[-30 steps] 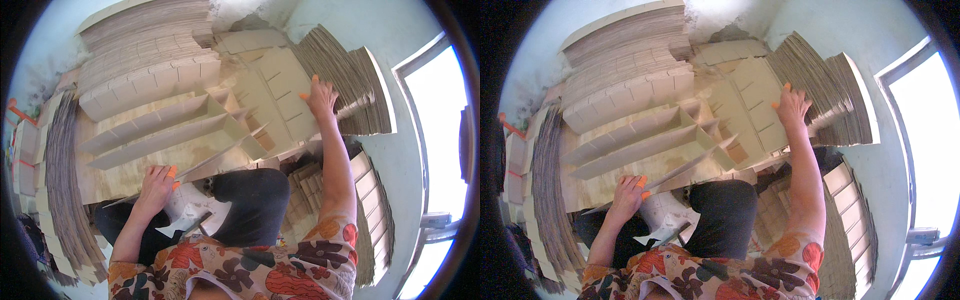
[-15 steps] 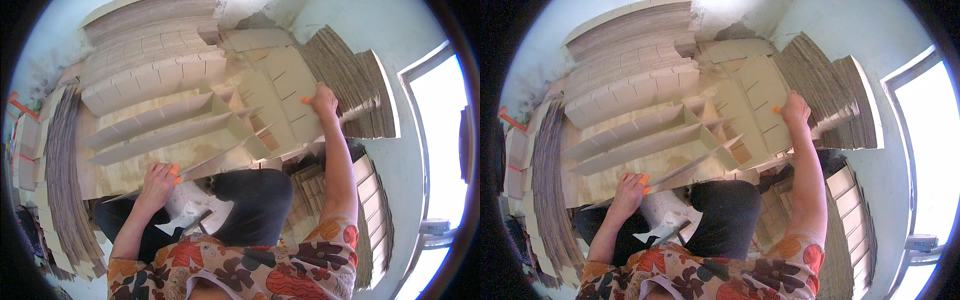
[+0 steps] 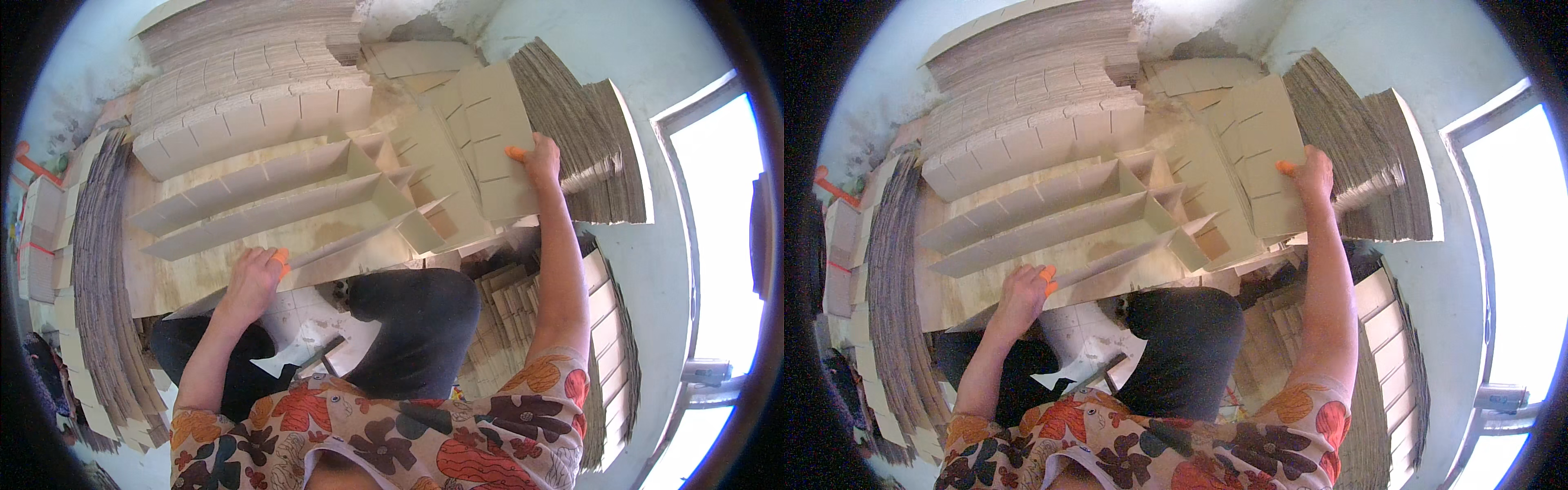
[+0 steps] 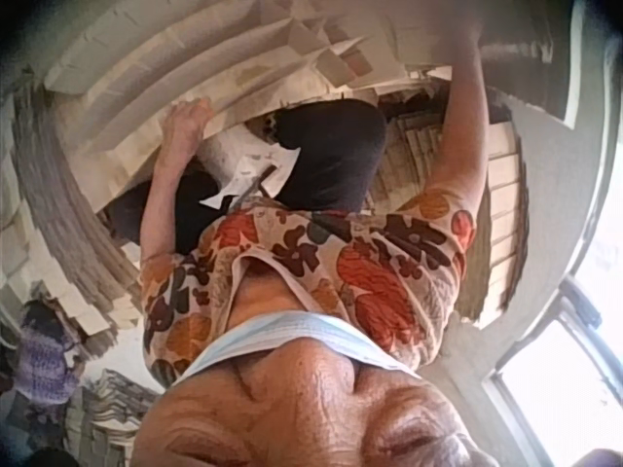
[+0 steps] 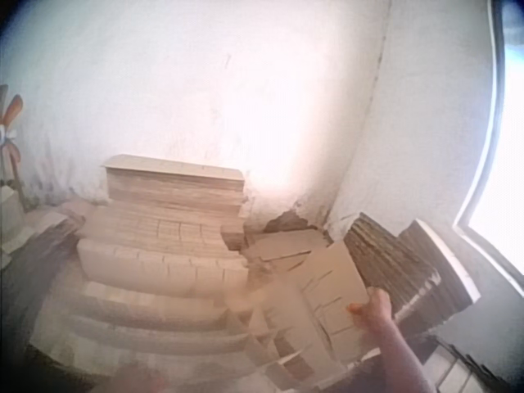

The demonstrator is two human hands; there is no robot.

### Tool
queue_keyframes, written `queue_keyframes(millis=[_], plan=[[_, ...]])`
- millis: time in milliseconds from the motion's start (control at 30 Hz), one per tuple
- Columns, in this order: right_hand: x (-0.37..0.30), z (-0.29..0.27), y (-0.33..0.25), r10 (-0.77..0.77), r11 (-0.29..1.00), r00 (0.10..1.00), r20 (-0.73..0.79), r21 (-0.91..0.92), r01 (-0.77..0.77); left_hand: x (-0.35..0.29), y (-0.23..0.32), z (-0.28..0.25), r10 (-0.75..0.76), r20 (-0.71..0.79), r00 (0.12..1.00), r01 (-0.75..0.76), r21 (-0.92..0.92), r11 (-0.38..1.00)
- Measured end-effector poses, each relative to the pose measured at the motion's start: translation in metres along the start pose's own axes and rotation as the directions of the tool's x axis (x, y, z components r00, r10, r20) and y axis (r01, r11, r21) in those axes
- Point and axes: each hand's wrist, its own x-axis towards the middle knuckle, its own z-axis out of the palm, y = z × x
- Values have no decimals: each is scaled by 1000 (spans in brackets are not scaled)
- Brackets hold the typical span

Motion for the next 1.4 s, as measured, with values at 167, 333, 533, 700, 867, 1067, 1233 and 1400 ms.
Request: queue_keyframes(millis=[167, 333, 533, 700, 867, 1067, 1233, 1400], plan=[[-7, 13, -1, -62, 995, 991, -118, -82, 52, 3, -3, -2, -12, -13, 1000, 12, 0, 1000], [-19, 2, -39, -56, 978, 997, -56, -204, 44, -5, -6, 6, -29, -19, 999, 29, -3, 1000], [-6, -14, -21, 19, 962, 972, -234, -262, -82, 0, -3, 8, -13, -42, 999, 12, -3, 1000], [-4, -70, -28, -37, 999, 927, -372, -48, 21, -4, 0, 4, 4, -91, 996, -1, 32, 999], [-51, -75, -86, -187, 668, 981, 51, 739, 89, -1, 10, 3, -18, -180, 984, 16, -11, 1000], [-93, 19, -130, -254, 734, 928, 273, 679, 1, 3, 2, 19, -5, -270, 963, -3, -30, 1000], [-88, 38, -128, -143, 818, 916, 376, 566, -105, 9, 1, 21, -73, -238, 968, 56, -74, 996], [-73, 47, -105, -40, 550, 816, 577, 694, -464, 11, 0, 24, -66, -232, 971, 49, -79, 996]])
